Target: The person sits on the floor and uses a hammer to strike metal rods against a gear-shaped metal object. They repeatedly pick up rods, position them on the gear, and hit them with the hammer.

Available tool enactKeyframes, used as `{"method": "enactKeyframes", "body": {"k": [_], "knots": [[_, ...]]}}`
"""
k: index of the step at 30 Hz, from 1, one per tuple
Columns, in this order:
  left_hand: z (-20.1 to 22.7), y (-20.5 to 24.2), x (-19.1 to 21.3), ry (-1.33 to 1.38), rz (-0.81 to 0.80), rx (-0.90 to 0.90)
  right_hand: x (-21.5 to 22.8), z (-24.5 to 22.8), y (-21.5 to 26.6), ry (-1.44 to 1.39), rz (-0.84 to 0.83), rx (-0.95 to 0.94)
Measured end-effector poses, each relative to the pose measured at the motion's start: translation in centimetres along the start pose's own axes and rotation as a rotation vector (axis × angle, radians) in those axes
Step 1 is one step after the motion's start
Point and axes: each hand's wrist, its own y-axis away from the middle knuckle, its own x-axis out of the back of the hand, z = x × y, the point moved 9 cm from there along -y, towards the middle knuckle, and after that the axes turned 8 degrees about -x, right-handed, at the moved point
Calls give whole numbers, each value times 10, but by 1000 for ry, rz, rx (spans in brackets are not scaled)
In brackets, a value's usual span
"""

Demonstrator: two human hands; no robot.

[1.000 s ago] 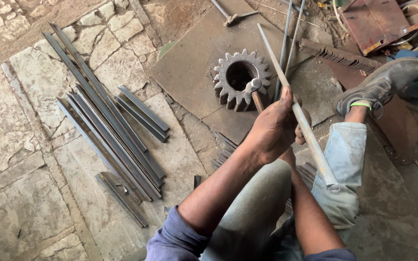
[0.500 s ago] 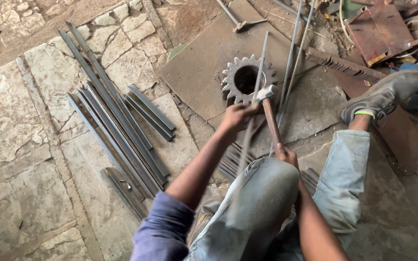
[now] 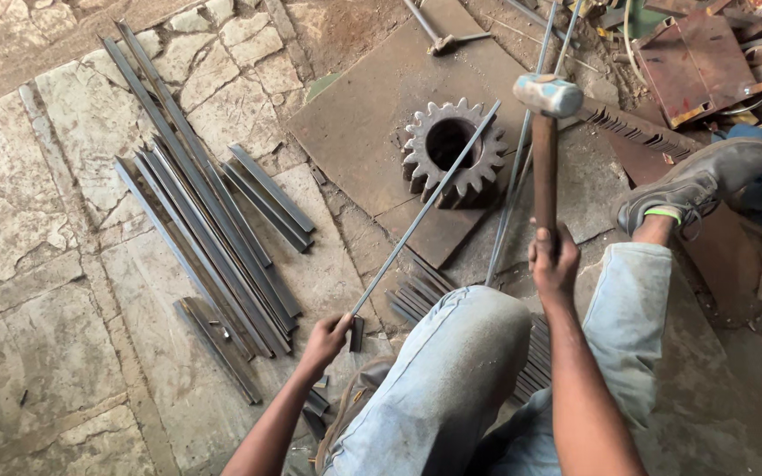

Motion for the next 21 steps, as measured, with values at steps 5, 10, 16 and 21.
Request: {"method": "enactKeyframes", "body": {"k": [5, 10, 16, 21], "knots": [[-27, 22, 19, -22, 4, -24, -12, 50, -25, 470, 53, -200], [-41, 22, 21, -5, 7, -23, -14, 24, -46, 128, 50, -250], [-51, 32, 25, -34, 22, -33, -4, -14, -65, 42, 161, 94], [-62, 51, 30, -71, 77, -6, -6, 42, -57, 516, 204, -325]]}}
